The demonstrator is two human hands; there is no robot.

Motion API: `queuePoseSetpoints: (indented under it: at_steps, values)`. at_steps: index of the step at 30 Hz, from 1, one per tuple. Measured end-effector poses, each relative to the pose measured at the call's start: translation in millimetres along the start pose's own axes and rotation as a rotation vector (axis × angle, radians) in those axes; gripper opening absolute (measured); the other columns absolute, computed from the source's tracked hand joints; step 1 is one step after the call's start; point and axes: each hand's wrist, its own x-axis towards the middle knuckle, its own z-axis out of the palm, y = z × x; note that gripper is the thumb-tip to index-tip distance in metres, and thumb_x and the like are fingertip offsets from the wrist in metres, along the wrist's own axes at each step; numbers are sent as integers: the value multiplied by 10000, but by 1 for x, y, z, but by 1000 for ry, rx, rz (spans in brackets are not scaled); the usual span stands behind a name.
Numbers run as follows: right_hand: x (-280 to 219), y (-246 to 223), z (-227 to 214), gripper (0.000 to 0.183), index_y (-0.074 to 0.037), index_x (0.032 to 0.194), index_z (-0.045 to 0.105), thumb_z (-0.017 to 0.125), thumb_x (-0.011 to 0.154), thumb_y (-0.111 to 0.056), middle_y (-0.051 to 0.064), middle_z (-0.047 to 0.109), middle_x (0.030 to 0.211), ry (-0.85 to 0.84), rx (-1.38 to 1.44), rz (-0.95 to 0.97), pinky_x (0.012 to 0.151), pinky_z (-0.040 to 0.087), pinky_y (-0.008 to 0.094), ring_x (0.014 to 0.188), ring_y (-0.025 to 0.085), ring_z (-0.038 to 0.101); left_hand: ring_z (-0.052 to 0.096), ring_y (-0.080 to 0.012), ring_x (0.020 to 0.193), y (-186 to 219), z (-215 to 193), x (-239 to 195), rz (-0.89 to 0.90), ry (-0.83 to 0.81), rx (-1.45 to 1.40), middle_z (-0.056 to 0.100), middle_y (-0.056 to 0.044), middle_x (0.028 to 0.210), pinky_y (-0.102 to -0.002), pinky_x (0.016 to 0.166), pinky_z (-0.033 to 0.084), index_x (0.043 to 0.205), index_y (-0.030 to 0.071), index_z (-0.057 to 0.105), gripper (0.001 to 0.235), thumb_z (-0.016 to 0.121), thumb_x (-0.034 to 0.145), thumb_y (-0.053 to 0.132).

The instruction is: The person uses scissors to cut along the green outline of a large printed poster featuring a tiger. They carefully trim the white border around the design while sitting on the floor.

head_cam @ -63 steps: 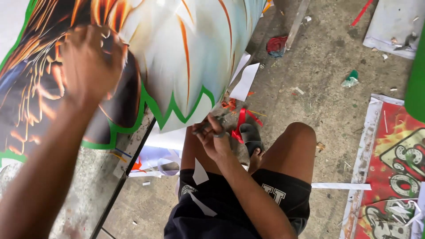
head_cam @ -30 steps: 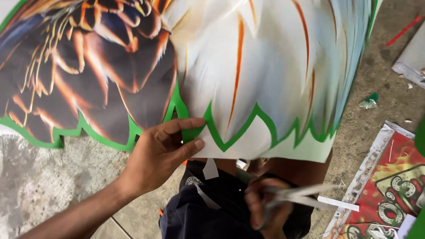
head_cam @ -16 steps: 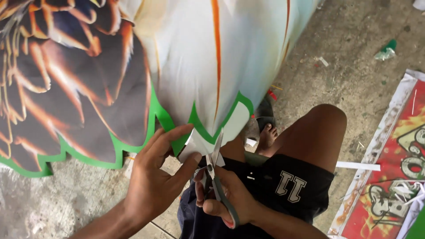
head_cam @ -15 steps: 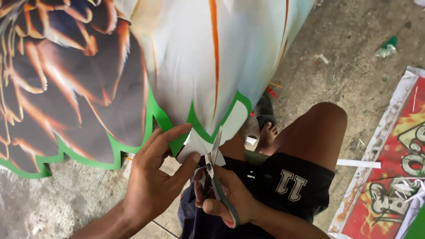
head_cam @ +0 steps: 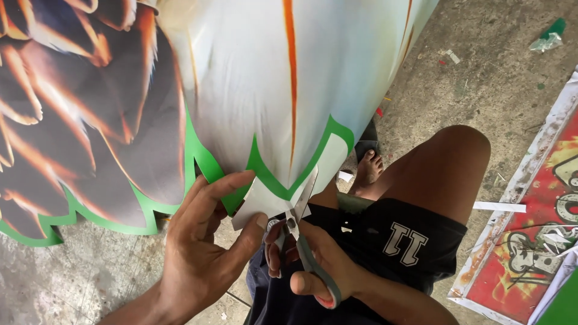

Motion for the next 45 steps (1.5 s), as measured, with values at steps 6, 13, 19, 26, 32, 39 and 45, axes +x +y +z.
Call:
queuePoseSetpoints:
  at_steps: [6, 13, 19, 26, 32, 39, 45]
  values:
    - [1, -4, -4, 772, -13, 1229, 520, 751, 905, -675, 69, 573, 967, -18, -65, 23, 783, 561, 348, 858, 181, 593, 633, -84, 685, 1, 1, 0, -20, -5, -46, 546, -51, 942, -181, 669, 621, 1290, 33, 649, 463, 770, 844, 39]
    - [1, -4, -5, 770, -24, 1252, 517, 718, 930, -694, 61, 573, 975, -41, -76, 0, 791, 543, 334, 867, 179, 595, 694, -90, 729, 0, 1, -1, -23, -15, -26, 565, -53, 982, -184, 656, 631, 1299, 45, 643, 469, 775, 851, 77]
    - [3, -6, -1, 831, -47, 1200, 526, 624, 933, -828, 55, 609, 885, -31, -147, -25, 723, 512, 296, 812, 169, 613, 506, -72, 603, -1, 1, -2, -52, 0, 30, 572, -20, 959, -187, 532, 478, 1281, 75, 673, 462, 792, 836, 112]
    - [1, 2, 4, 797, -6, 1138, 522, 729, 918, -743, 55, 569, 789, 34, -8, -41, 676, 486, 290, 720, 162, 564, 599, -82, 655, 0, -1, -1, -6, 3, -18, 560, -39, 942, -187, 580, 576, 1292, 51, 652, 462, 782, 850, 72]
    - [-1, 4, 2, 808, -8, 1093, 538, 729, 895, -767, 54, 577, 726, 65, -45, -27, 653, 477, 300, 661, 164, 571, 593, -84, 653, 0, -1, 0, 2, -2, -26, 559, -41, 944, -188, 573, 566, 1291, 41, 646, 461, 783, 852, 70]
    - [-5, 11, 1, 799, -2, 1108, 552, 751, 888, -744, 53, 591, 722, 89, -14, -24, 597, 480, 289, 635, 160, 580, 633, -88, 683, 1, 0, 0, -16, -4, -21, 546, -45, 937, -177, 636, 606, 1286, 42, 652, 464, 781, 841, 61]
    - [-6, 16, 2, 789, -6, 1100, 562, 750, 889, -744, 52, 593, 705, 110, -6, -32, 559, 466, 279, 610, 160, 580, 638, -87, 676, 1, 1, 0, -24, 0, -21, 563, -50, 954, -178, 634, 605, 1271, 45, 660, 459, 785, 831, 54]
